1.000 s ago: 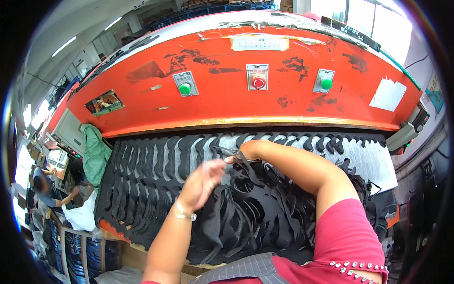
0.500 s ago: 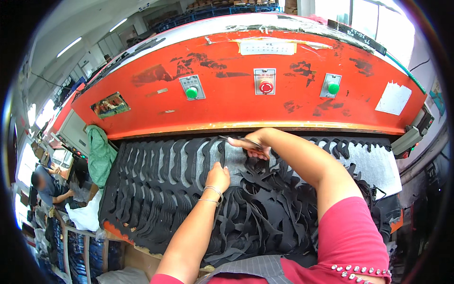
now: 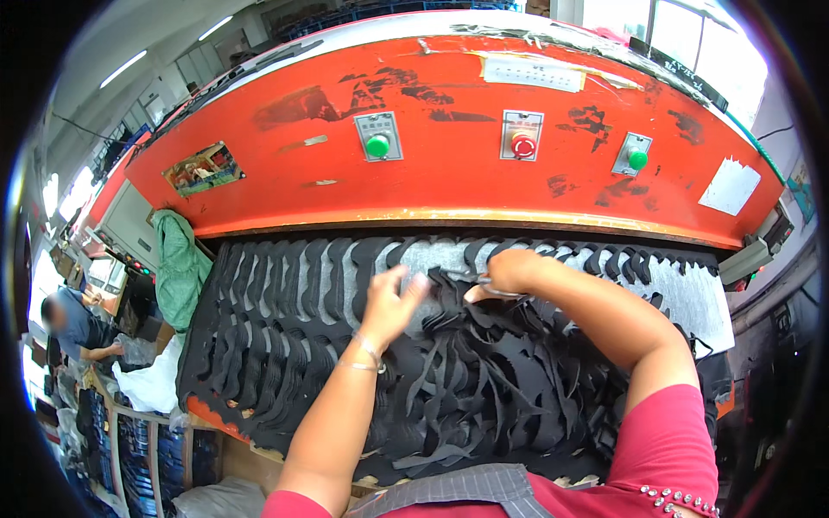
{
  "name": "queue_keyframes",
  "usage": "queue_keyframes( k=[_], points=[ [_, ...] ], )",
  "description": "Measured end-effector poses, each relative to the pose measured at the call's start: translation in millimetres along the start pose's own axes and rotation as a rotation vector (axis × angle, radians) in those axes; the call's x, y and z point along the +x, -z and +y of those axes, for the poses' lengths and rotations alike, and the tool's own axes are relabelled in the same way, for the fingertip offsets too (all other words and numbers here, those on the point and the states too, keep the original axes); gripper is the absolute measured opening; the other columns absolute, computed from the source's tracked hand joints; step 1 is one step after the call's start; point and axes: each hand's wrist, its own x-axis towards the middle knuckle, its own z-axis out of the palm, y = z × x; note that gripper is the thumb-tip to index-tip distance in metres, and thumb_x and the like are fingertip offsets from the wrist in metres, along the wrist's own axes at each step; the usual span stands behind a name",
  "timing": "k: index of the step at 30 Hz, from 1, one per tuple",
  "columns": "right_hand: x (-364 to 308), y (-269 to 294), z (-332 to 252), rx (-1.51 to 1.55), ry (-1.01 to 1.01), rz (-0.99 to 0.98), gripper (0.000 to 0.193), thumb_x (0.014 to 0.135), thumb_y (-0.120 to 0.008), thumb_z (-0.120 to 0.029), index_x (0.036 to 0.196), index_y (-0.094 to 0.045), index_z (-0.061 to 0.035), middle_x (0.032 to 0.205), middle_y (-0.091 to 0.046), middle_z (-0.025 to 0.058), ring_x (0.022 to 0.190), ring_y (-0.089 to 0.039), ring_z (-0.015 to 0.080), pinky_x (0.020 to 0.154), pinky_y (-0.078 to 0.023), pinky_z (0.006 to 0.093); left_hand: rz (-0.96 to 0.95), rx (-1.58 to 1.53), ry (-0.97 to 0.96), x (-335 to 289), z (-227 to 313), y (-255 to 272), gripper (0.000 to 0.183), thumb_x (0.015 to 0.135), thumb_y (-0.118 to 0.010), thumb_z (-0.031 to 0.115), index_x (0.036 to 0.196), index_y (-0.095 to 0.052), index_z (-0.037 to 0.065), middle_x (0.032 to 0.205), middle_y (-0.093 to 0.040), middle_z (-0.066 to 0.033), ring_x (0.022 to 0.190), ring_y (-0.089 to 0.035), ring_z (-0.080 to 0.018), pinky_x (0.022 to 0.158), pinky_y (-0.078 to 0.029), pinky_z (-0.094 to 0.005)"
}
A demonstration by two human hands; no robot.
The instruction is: Using a cutting machine and scissors to process shoe components in a factory.
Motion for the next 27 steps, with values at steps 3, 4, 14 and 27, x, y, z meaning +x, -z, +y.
queue_keyframes(
  k=[3,4,14,27],
  points=[
    [-17,18,1,-0.054,-0.131,0.103,0.092,0.065,-0.045,-0.083,0.092,-0.066,0.0015,0.088,-0.065,0.0206,0.09,-0.062,0.0364,0.078,-0.048,0.0432,0.198,-0.009,0.247,18,-31,-5,0.056,0.082,-0.063,0.039,0.112,-0.053,-0.008,0.104,-0.058,-0.0228,0.097,-0.057,-0.0317,0.084,-0.045,-0.0387],
    [-19,24,0,-0.046,-0.115,0.131,0.094,0.065,-0.043,-0.084,0.09,-0.066,0.0032,0.086,-0.064,0.0214,0.089,-0.062,0.0364,0.077,-0.048,0.0432,0.155,0.049,0.367,24,-38,-10,0.052,0.084,-0.062,0.036,0.111,-0.054,-0.007,0.102,-0.059,-0.02,0.091,-0.061,-0.0286,0.078,-0.048,-0.0368],
    [46,48,-58,0.484,-0.346,-0.376,0.094,0.067,-0.025,-0.088,0.081,-0.053,0.0004,0.063,-0.046,0.0061,0.057,-0.051,0.0191,0.052,-0.046,0.0337,-0.363,0.005,0.271,24,-47,26,0.032,0.091,-0.041,0.022,0.103,-0.048,-0.007,0.103,-0.058,-0.0305,0.097,-0.057,-0.0426,0.086,-0.045,-0.0447],
    [78,35,-108,0.388,-0.442,-0.071,0.087,0.073,-0.04,-0.08,0.075,-0.061,0.0043,0.054,-0.049,0.0114,0.043,-0.051,0.021,0.04,-0.042,0.0336,-0.396,0.181,-0.031,2,-45,46,0.017,0.086,-0.04,0.012,0.096,-0.045,-0.001,0.09,-0.059,-0.024,0.082,-0.062,-0.0389,0.073,-0.05,-0.0456]
  ],
)
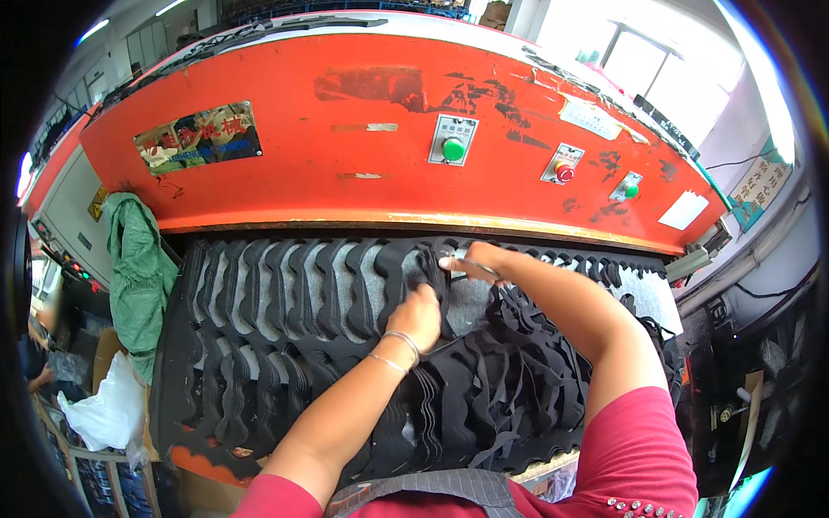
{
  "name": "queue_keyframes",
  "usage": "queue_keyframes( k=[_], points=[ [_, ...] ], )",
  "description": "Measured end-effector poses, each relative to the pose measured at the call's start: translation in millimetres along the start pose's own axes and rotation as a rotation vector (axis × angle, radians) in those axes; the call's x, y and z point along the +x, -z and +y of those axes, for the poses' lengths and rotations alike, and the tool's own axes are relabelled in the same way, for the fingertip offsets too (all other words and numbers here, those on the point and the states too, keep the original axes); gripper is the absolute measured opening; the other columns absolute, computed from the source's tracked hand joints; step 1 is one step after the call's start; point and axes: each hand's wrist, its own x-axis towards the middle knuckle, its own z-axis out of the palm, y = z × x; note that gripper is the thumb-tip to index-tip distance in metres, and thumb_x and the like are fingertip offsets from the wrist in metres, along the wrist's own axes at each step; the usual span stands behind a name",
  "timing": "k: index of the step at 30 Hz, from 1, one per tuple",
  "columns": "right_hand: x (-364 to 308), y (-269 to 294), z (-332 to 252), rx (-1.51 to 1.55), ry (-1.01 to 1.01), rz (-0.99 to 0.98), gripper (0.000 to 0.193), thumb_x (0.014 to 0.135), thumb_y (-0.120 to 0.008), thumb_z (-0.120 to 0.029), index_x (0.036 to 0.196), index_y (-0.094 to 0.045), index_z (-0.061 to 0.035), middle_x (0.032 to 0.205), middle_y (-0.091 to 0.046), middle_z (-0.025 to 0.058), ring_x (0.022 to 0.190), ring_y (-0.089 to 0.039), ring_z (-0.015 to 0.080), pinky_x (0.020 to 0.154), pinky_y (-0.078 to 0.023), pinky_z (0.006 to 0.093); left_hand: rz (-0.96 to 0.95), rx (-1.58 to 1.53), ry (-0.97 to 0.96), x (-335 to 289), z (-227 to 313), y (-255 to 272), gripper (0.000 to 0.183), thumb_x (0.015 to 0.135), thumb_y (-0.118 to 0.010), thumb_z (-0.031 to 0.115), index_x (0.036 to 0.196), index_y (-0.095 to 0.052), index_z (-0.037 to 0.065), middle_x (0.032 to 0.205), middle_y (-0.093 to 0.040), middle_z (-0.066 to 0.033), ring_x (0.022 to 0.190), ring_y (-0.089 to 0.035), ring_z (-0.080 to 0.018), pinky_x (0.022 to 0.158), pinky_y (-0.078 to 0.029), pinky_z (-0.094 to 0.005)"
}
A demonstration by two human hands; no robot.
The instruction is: Using a cutting machine and scissors to process shoe components in a factory.
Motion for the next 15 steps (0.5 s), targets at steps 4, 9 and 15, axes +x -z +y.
queue_keyframes(
  k=[4,9,15],
  points=[
    [-33,-51,6,-0.019,0.019,-0.259,0.076,0.079,-0.042,-0.072,0.078,-0.064,0.0006,0.061,-0.058,0.0152,0.052,-0.06,0.0254,0.049,-0.05,0.0368,-0.114,0.325,-0.525,-68,27,-2,0.013,0.082,-0.049,0.02,0.08,-0.053,0.008,0.079,-0.058,-0.0104,0.081,-0.059,-0.0259,0.073,-0.044,-0.0387],
    [-77,-101,23,-0.31,0.362,0.041,0.064,0.08,-0.045,-0.067,0.096,-0.068,-0.0088,0.088,-0.066,0.0167,0.085,-0.064,0.0339,0.073,-0.051,0.0425,-0.445,-0.514,-0.587,-65,-1,37,0.033,0.08,-0.066,0.025,0.108,-0.061,0.008,0.099,-0.061,-0.0121,0.093,-0.059,-0.0229,0.084,-0.045,-0.0327],
    [-107,-105,20,-0.269,0.41,0.194,0.074,0.079,-0.042,-0.07,0.089,-0.067,-0.001,0.075,-0.066,0.0176,0.076,-0.066,0.0324,0.067,-0.052,0.0417,0.378,-0.086,0.224,1,-27,43,0.051,0.073,-0.071,0.031,0.106,-0.056,-0.005,0.104,-0.059,-0.0223,0.093,-0.059,-0.0282,0.081,-0.047,-0.0347]
  ],
)
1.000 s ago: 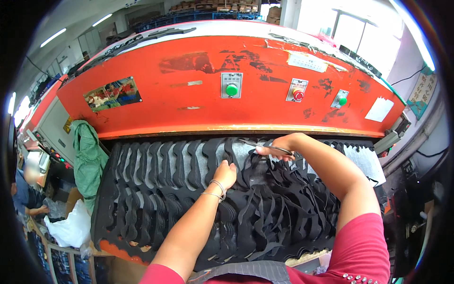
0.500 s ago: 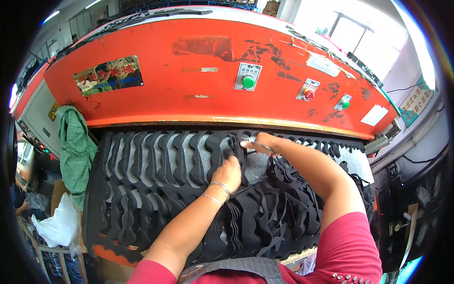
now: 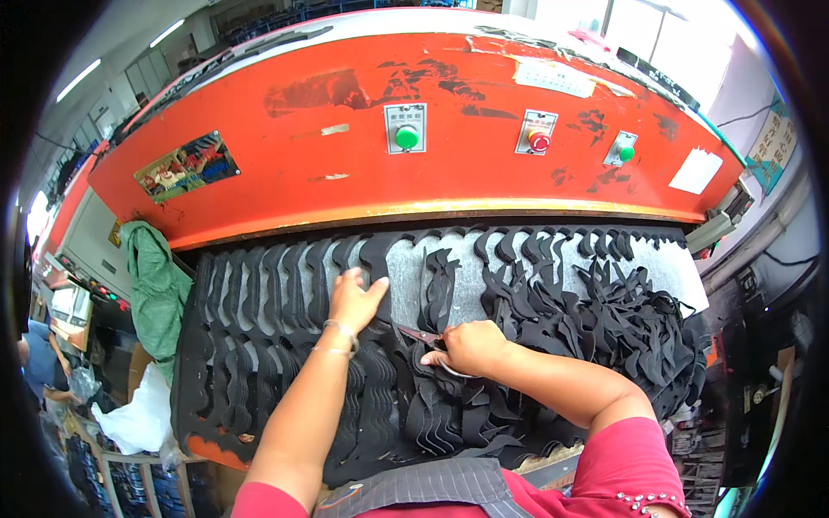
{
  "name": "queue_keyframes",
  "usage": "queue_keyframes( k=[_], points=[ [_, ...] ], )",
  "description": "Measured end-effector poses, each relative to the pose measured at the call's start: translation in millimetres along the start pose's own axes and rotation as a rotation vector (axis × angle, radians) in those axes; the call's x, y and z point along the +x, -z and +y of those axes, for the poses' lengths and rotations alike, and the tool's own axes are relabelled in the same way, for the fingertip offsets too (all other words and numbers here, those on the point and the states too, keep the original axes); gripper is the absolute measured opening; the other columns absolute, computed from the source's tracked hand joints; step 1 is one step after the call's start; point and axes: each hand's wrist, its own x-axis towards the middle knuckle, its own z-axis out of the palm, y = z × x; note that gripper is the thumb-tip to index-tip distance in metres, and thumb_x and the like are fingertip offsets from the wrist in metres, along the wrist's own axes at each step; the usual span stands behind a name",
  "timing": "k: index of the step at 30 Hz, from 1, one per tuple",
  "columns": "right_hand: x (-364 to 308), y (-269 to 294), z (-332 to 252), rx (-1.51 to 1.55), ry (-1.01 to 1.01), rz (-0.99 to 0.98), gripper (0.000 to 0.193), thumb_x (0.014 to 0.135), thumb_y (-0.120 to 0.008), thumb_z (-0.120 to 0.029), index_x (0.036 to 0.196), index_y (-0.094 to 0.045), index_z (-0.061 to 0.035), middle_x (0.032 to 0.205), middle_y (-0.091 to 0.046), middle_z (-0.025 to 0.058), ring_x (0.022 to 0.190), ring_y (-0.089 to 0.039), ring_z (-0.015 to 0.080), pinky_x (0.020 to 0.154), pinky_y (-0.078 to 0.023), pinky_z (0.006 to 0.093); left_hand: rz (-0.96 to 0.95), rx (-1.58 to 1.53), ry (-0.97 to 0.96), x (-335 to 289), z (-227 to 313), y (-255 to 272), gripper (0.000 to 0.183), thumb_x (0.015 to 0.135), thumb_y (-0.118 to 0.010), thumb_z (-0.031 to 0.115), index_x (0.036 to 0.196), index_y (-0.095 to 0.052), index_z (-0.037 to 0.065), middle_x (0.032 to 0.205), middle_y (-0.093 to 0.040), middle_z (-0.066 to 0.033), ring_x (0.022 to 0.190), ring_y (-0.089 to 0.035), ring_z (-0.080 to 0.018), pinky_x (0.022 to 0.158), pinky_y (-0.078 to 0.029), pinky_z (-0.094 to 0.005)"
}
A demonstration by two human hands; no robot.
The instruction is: Using a cutting machine and scissors to process shoe components in a factory.
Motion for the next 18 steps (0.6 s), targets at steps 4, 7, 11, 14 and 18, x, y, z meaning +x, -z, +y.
queue_keyframes(
  k=[4,7,11,14,18],
  points=[
    [-14,21,17,-0.109,-0.076,-0.161,0.077,0.074,-0.044,-0.075,0.093,-0.068,-0.0047,0.086,-0.067,0.0153,0.085,-0.065,0.0313,0.075,-0.05,0.0412,-0.24,0.292,0.143,5,9,-18,0.057,0.068,-0.072,0.03,0.106,-0.051,-0.007,0.114,-0.054,-0.0268,0.106,-0.054,-0.0374,0.092,-0.044,-0.0393],
    [-31,45,48,-0.117,-0.192,-0.196,0.084,0.064,-0.048,-0.081,0.097,-0.068,-0.0066,0.093,-0.067,0.015,0.092,-0.064,0.0309,0.08,-0.049,0.0403,-0.236,0.205,0.246,1,12,-19,0.061,0.067,-0.072,0.027,0.11,-0.047,-0.008,0.113,-0.054,-0.0286,0.107,-0.055,-0.0374,0.092,-0.045,-0.0391],
    [-43,63,77,-0.037,-0.206,-0.015,0.086,0.065,-0.052,-0.078,0.101,-0.062,0.0001,0.094,-0.065,0.0175,0.094,-0.061,0.0345,0.081,-0.047,0.0424,-0.214,0.235,0.248,-16,15,-23,0.064,0.066,-0.073,0.026,0.111,-0.045,-0.009,0.11,-0.057,-0.0288,0.105,-0.057,-0.037,0.092,-0.045,-0.0386],
    [-35,61,79,-0.003,-0.057,0.013,0.09,0.068,-0.049,-0.078,0.111,-0.058,0.0003,0.106,-0.061,0.0204,0.104,-0.056,0.0351,0.088,-0.044,0.0428,-0.334,0.207,0.299,-26,19,-19,0.069,0.067,-0.071,0.024,0.118,-0.039,-0.01,0.11,-0.057,-0.0295,0.103,-0.058,-0.0376,0.091,-0.045,-0.0375],
    [-6,57,74,0.085,0.005,-0.256,0.092,0.073,-0.041,-0.078,0.121,-0.052,0.0001,0.115,-0.057,0.0232,0.111,-0.052,0.0364,0.093,-0.041,0.0437,-0.37,0.405,0.207,-35,29,-8,0.081,0.068,-0.07,0.024,0.128,-0.026,-0.007,0.111,-0.057,-0.0284,0.101,-0.059,-0.0368,0.09,-0.046,-0.0374]
  ],
)
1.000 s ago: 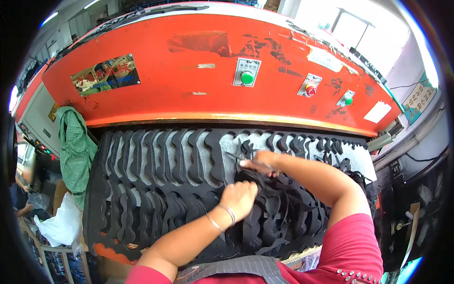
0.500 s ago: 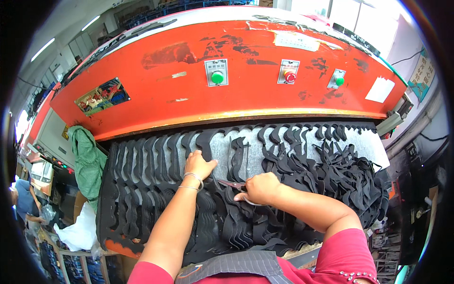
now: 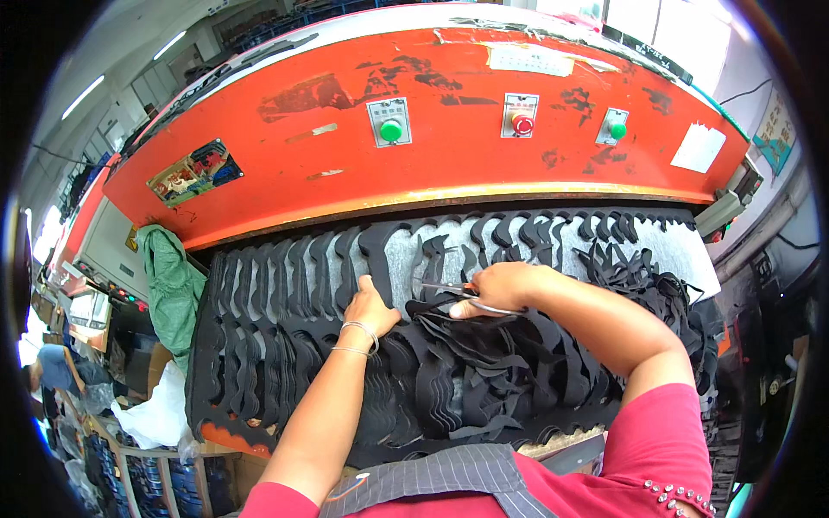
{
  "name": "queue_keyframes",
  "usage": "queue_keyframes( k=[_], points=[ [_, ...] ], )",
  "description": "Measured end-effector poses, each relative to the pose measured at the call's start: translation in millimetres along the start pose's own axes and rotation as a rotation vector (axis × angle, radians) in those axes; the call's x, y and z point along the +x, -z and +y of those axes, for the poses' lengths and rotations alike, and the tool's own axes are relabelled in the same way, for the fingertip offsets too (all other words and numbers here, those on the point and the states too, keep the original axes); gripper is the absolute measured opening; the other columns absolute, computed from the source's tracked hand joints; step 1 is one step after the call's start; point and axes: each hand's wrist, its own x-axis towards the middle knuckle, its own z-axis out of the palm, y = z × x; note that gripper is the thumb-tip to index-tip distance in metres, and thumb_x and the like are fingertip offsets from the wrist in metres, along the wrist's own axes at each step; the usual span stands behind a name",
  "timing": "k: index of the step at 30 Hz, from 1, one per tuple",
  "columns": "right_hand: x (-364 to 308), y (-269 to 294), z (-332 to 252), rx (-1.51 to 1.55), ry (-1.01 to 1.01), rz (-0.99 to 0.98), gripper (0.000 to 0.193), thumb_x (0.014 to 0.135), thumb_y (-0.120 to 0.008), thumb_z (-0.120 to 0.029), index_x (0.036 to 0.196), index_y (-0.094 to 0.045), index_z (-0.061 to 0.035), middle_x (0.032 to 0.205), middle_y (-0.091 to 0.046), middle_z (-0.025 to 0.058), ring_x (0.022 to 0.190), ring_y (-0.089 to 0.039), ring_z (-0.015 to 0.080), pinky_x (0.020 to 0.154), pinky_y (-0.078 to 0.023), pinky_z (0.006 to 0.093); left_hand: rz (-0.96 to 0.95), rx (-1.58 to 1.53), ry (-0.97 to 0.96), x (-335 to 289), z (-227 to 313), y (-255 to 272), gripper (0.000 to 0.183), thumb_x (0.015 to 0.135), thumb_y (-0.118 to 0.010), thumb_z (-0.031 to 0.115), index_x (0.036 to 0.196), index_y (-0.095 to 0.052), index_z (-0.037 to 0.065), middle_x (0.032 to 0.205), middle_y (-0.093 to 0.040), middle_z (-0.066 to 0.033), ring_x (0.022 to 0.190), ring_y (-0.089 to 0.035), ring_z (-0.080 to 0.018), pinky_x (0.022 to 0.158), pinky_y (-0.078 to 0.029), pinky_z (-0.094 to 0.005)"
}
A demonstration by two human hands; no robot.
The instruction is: Using a cutting machine and scissors to process shoe components in a factory.
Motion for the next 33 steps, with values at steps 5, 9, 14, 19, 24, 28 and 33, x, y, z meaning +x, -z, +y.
queue_keyframes(
  k=[5,9,14,19,24,28,33],
  points=[
    [36,16,-4,-0.064,0.012,-0.26,0.097,0.074,-0.025,-0.083,0.109,-0.06,-0.0002,0.108,-0.06,0.0234,0.106,-0.054,0.0375,0.087,-0.043,0.0439,-0.076,-0.033,-0.01,-20,1,6,0.093,0.069,-0.071,0.03,0.135,-0.014,-0.002,0.105,-0.06,-0.0262,0.096,-0.061,-0.0355,0.087,-0.047,-0.0389],
    [45,19,-12,-0.118,0.107,-0.221,0.094,0.076,-0.024,-0.081,0.108,-0.06,0.0001,0.107,-0.059,0.0245,0.107,-0.053,0.0382,0.088,-0.042,0.0442,0.033,-0.062,-0.02,-25,-2,1,0.092,0.068,-0.071,0.03,0.132,-0.016,-0.007,0.102,-0.06,-0.0302,0.096,-0.061,-0.0381,0.086,-0.047,-0.0385],
    [51,22,-12,-0.094,0.166,-0.112,0.094,0.076,-0.022,-0.081,0.104,-0.063,-0.0011,0.102,-0.061,0.0248,0.104,-0.054,0.0391,0.088,-0.042,0.0446,0.039,-0.114,0.081,-4,-12,-2,0.076,0.069,-0.072,0.034,0.118,-0.035,-0.009,0.102,-0.06,-0.0283,0.096,-0.06,-0.039,0.087,-0.047,-0.04],
    [65,28,2,-0.02,0.105,-0.056,0.1,0.073,-0.023,-0.084,0.098,-0.063,0.0043,0.096,-0.062,0.0243,0.096,-0.059,0.0361,0.082,-0.046,0.0432,0.354,-0.188,-0.093,20,-17,-13,0.059,0.072,-0.07,0.034,0.111,-0.05,-0.005,0.105,-0.059,-0.0267,0.1,-0.057,-0.0395,0.088,-0.045,-0.0424],
    [89,30,15,0.129,-0.031,-0.209,0.103,0.069,-0.025,-0.087,0.103,-0.062,0.004,0.078,-0.059,0.0136,0.067,-0.057,0.0214,0.062,-0.05,0.0336,0.299,-0.269,-0.074,51,-12,-20,0.048,0.08,-0.063,0.035,0.099,-0.056,-0.009,0.095,-0.062,-0.0245,0.089,-0.06,-0.035,0.083,-0.045,-0.039],
    [106,38,15,0.226,0.021,-0.252,0.11,0.065,-0.024,-0.09,0.109,-0.057,0.006,0.086,-0.059,0.0128,0.069,-0.057,0.0193,0.063,-0.05,0.0322,0.128,-0.806,-0.041,65,-26,-23,0.04,0.087,-0.057,0.027,0.102,-0.054,-0.01,0.092,-0.061,-0.0146,0.086,-0.056,-0.0183,0.076,-0.042,-0.0297],
    [144,59,-24,0.241,0.033,-0.23,0.109,0.062,-0.029,-0.091,0.099,-0.059,0.0069,0.078,-0.056,0.0111,0.067,-0.055,0.0181,0.061,-0.047,0.0313,0.076,-0.963,-0.14,80,-42,-35,0.041,0.087,-0.057,0.024,0.106,-0.051,-0.011,0.093,-0.056,-0.0079,0.09,-0.049,-0.0141,0.082,-0.037,-0.0259]
  ],
)
